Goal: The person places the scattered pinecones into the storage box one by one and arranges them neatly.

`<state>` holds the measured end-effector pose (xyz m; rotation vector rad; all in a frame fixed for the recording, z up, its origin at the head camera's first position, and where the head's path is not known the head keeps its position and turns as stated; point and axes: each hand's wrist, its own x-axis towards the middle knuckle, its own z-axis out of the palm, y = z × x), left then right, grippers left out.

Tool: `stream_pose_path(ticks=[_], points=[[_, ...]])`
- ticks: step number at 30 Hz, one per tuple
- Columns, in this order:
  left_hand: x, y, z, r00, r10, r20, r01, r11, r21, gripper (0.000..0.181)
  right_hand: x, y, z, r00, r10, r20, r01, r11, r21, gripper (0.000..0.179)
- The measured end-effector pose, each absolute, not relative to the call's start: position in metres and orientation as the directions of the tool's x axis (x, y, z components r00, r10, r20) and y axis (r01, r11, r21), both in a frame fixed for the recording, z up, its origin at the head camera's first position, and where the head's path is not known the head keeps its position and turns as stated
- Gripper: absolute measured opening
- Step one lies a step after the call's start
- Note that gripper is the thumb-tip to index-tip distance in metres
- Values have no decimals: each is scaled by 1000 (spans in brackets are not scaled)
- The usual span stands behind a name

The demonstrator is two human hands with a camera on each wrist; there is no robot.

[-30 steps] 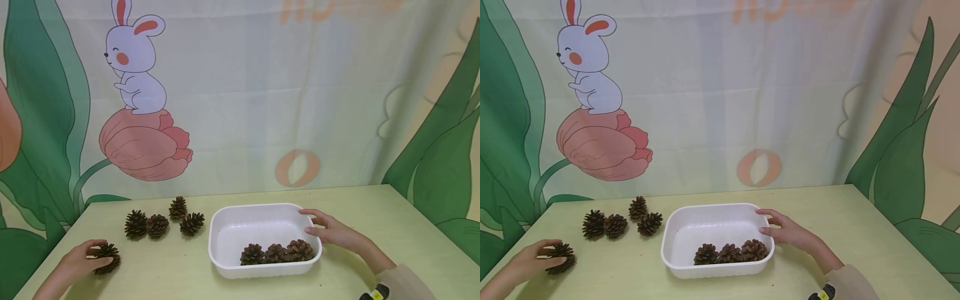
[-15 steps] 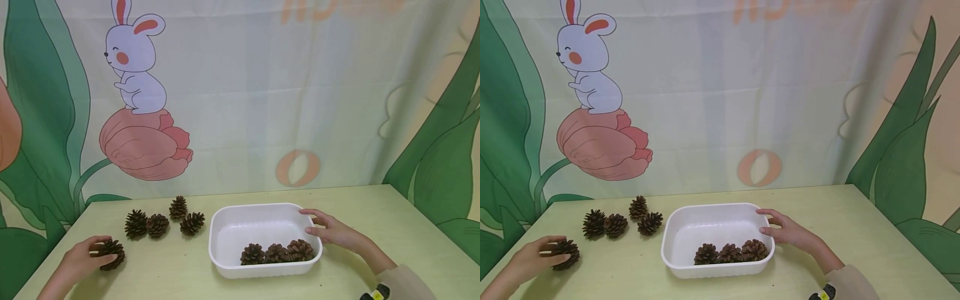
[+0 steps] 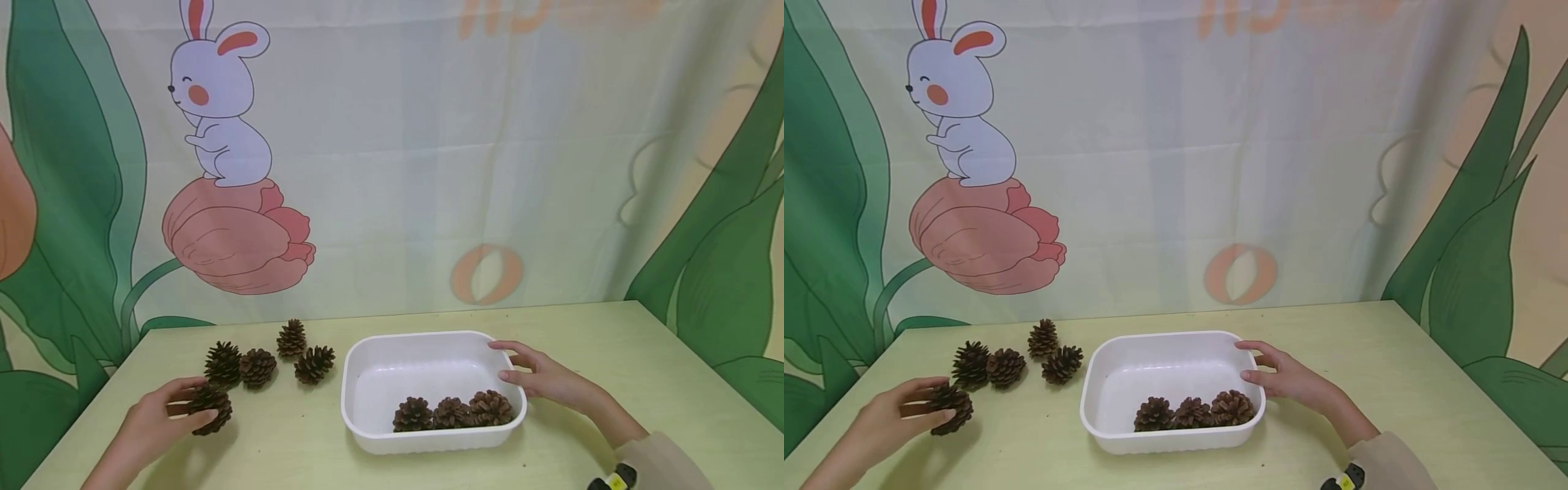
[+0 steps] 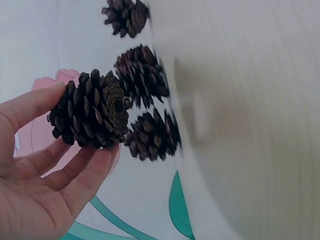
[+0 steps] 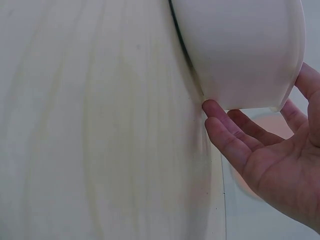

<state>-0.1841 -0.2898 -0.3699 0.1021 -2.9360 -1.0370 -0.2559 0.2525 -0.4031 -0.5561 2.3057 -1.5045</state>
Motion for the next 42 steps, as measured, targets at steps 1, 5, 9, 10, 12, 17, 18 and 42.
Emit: stream_pose_path(ticks=[1,5,9,10,12,17,18,42], points=[[-183,-286,-369,-998,-65,8,-45,774,631,71,-256,252,-403,-869,-491,-62,-142,367,-919,58],[-179,-274,-364,-998,-59,22,-30,760,649,68,-256,252,-404,-871,-486,-66,-140,375,-916,57],[-176,-262,-361,-998,-54,22,-26,745,666,68,-256,252,-404,-873,-483,-69,-138,380,-915,56],[-176,-260,-361,-999,-50,21,-23,742,669,68,-256,252,-404,-874,-482,-68,-138,379,-915,56],[-175,-255,-359,-999,-37,22,-12,734,679,68,-255,252,-404,-875,-480,-66,-140,381,-914,57],[-172,-242,-356,-999,-4,45,29,706,708,65,-255,251,-405,-878,-475,-66,-141,387,-911,56],[-172,-239,-356,-999,2,51,38,700,713,65,-255,251,-405,-878,-475,-66,-140,387,-911,56],[-178,-178,-355,-974,99,201,222,551,805,52,-249,250,-409,-874,-483,-43,-151,356,-922,58]])
